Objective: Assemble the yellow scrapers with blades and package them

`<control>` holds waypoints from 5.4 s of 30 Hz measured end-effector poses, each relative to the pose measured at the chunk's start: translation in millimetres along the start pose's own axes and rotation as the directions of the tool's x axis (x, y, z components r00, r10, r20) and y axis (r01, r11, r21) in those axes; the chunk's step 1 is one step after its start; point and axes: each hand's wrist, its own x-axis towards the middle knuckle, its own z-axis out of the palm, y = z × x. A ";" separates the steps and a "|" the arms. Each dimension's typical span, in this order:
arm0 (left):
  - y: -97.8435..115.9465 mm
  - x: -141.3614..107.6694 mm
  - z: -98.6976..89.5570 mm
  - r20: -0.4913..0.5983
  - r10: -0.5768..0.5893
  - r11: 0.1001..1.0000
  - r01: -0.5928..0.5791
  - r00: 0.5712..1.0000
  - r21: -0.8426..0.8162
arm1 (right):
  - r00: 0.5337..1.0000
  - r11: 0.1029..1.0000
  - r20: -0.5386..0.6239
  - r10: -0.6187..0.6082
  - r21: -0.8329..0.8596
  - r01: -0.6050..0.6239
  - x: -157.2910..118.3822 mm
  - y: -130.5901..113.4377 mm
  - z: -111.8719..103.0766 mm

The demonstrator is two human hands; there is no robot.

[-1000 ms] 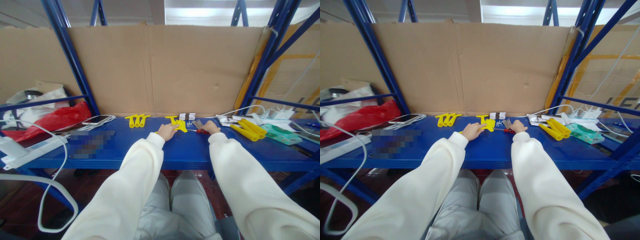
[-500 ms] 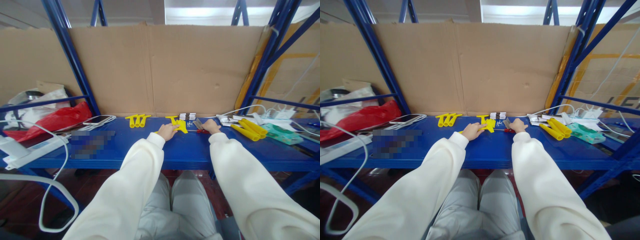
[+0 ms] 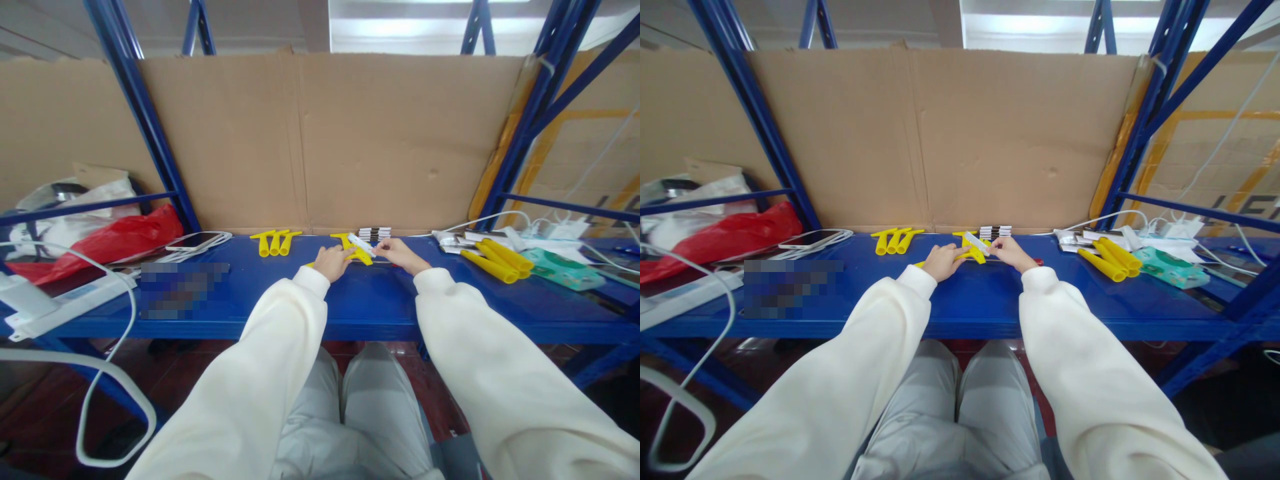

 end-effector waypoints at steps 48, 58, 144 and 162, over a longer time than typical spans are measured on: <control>-0.3 -1.0 4.5 0.033 0.063 0.997 -0.065 0.997 0.047 | 0.932 0.912 0.338 0.129 0.328 -0.245 -15.3 -15.8 19.7; 2.1 -0.7 7.6 0.010 0.156 0.986 -0.156 0.988 0.057 | 0.948 0.852 0.212 0.239 0.423 -0.309 -14.7 -22.5 16.2; -8.7 2.0 8.6 0.078 0.013 0.999 -0.011 0.997 -0.031 | 0.978 0.524 0.052 0.201 -0.850 -0.063 0.8 -31.1 18.7; -9.3 2.2 8.5 0.080 0.025 1.000 -0.024 0.996 -0.021 | 0.980 0.536 0.005 0.201 -0.838 -0.106 -2.1 -30.1 14.5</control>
